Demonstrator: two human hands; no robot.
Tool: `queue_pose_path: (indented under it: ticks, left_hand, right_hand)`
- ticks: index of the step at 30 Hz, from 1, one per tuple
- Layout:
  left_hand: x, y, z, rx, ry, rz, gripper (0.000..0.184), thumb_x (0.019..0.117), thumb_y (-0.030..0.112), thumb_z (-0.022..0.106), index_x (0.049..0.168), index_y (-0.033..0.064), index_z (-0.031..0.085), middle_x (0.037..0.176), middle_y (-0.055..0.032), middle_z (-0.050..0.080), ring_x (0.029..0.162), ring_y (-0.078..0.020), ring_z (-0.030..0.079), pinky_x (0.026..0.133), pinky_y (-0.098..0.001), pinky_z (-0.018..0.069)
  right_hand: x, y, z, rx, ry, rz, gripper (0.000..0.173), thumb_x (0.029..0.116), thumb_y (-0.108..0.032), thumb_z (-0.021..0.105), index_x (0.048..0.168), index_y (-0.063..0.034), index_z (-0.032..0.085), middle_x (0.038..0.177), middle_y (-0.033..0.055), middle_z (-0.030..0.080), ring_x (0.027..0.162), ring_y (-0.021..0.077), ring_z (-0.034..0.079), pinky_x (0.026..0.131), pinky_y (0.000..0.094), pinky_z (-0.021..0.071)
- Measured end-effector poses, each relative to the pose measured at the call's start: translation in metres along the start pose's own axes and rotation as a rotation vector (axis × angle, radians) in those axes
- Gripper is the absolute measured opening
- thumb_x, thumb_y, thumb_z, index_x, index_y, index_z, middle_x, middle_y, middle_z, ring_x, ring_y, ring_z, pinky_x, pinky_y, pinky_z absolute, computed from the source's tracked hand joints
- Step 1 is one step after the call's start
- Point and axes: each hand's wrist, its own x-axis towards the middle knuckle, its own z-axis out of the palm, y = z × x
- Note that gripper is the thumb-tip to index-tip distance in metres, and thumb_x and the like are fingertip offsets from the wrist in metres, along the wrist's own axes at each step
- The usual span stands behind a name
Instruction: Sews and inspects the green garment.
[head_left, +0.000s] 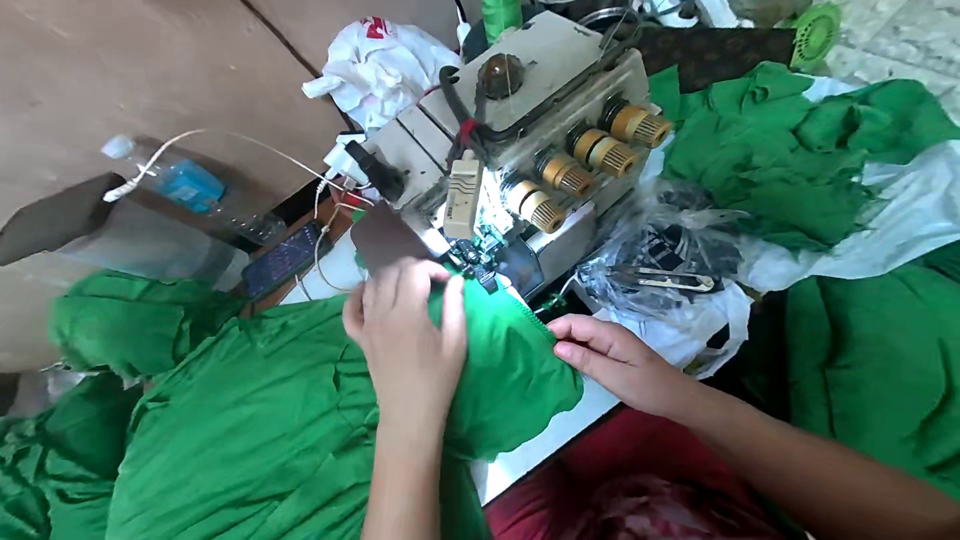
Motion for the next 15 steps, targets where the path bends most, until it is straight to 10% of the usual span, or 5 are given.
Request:
queue_pose_path:
  ticks: [10,15]
  left_hand:
    - [-0.011,-0.004,0.002,-0.147,-0.156,0.028,0.047,0.0962,0.053,0.058,0.108,0.0102,0.075,0.122,-0.0127,0.071,0.134,-0.0393,0.055,0.111,-0.076,0.0217]
    - [-0.023,-0.003,-0.023,-0.315,-0.038,0.053,0.033,0.1001,0.038,0.062,0.111,0.008,0.07,0.133,-0.0174,0.063,0.14,-0.0306,0.046,0.116,-0.0504,0.0338]
  right_hand:
    - [-0.003,-0.025,-0.051,-0.686,0.082,-0.079,0.028,0.1033,-0.017,0.052,0.122,-0.0075,0.071,0.115,0.0099,0.071,0.098,0.0176,0.07,0.084,0.0355,0.0587]
    - [-0.012,-0.043,-0.119,-1.125,0.297,0.204,0.012,0.0951,-0.012,0.071,0.104,-0.0062,0.076,0.099,0.0171,0.07,0.09,0.0362,0.069,0.077,0.06,0.0558]
